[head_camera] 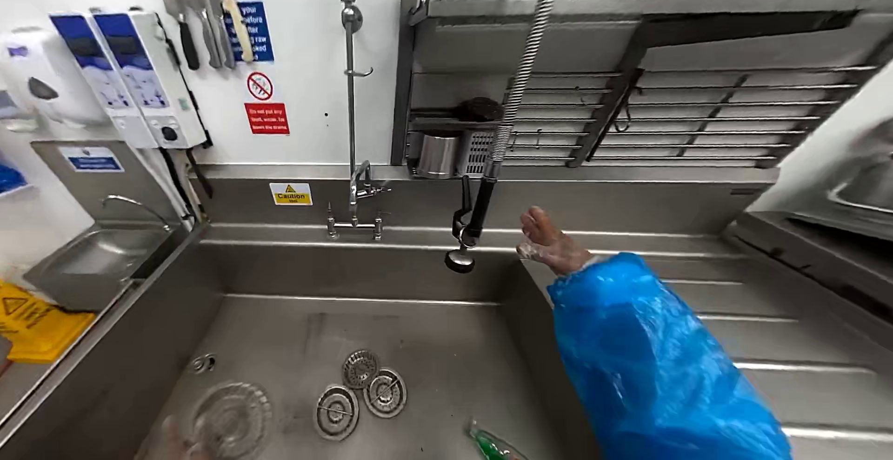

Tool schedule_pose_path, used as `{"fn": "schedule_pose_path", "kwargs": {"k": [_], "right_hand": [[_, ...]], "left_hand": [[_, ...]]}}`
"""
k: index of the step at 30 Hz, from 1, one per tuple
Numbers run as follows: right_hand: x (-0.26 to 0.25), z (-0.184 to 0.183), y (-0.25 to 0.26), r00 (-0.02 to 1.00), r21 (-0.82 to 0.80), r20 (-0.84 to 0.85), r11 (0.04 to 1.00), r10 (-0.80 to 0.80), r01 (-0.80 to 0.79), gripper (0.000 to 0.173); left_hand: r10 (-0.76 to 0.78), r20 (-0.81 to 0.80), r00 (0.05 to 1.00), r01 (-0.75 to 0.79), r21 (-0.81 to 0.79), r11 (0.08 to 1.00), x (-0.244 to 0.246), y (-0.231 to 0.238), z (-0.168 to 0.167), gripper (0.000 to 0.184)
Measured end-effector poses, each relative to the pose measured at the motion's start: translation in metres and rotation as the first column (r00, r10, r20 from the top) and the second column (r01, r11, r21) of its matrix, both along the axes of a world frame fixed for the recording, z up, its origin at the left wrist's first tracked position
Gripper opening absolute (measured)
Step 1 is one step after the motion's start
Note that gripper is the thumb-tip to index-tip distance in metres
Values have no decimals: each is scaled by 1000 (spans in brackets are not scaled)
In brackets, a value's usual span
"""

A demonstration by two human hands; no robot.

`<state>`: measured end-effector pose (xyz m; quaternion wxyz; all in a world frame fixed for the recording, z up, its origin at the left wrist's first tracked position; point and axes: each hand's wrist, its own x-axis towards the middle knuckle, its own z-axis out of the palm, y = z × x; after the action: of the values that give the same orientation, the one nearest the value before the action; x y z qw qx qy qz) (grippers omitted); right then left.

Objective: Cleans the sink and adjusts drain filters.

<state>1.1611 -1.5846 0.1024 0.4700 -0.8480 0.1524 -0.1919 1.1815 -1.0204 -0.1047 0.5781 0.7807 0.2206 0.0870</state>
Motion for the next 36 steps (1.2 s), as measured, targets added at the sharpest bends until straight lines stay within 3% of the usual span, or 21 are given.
{"fn": "schedule_pose_path", "kwargs": {"k": [4, 7, 8, 11, 13, 15, 22, 25, 29, 32, 36], "right_hand": [[105, -26, -52, 984, 123, 119, 982, 129, -143, 94], [151, -31, -51, 914, 212, 219, 897, 343, -387, 107], [161, -30, -39, 889, 229, 264, 871, 375, -435, 93], [174, -46, 2, 851, 271, 464, 876, 245, -400, 39], [180, -58, 24, 795, 287, 564, 850, 223, -442, 26], [184, -69, 48, 773, 325, 605, 827, 191, -459, 20], [194, -76, 98, 802, 471, 597, 822, -27, -322, 10], [190, -78, 106, 778, 458, 624, 841, -74, -287, 13], [187, -77, 110, 802, 505, 586, 825, -111, -255, 13], [183, -84, 108, 800, 498, 589, 830, -112, -250, 14], [193, -86, 102, 766, 483, 620, 852, -168, -204, 12]], "left_hand": [[-201, -180, 963, 171, -170, 971, 56, -113, -19, 63], [-300, -244, 922, 237, -255, 937, 82, -178, -42, 56], [-315, -265, 911, 238, -286, 928, 92, -196, -47, 54], [-294, -335, 895, 130, -434, 892, 112, -244, -68, 52], [-267, -373, 889, 46, -506, 861, 126, -271, -81, 53], [-243, -422, 873, 15, -476, 879, 141, -292, -92, 52], [-259, -554, 791, 90, -314, 945, 155, -316, -128, 57], [-286, -550, 785, 12, -448, 894, 150, -322, -132, 60], [-289, -462, 839, 39, -477, 878, 146, -323, -141, 57], [-282, -408, 869, -14, -588, 808, 152, -324, -133, 58], [-370, -521, 769, 111, -462, 880, 155, -320, -115, 60]]}}
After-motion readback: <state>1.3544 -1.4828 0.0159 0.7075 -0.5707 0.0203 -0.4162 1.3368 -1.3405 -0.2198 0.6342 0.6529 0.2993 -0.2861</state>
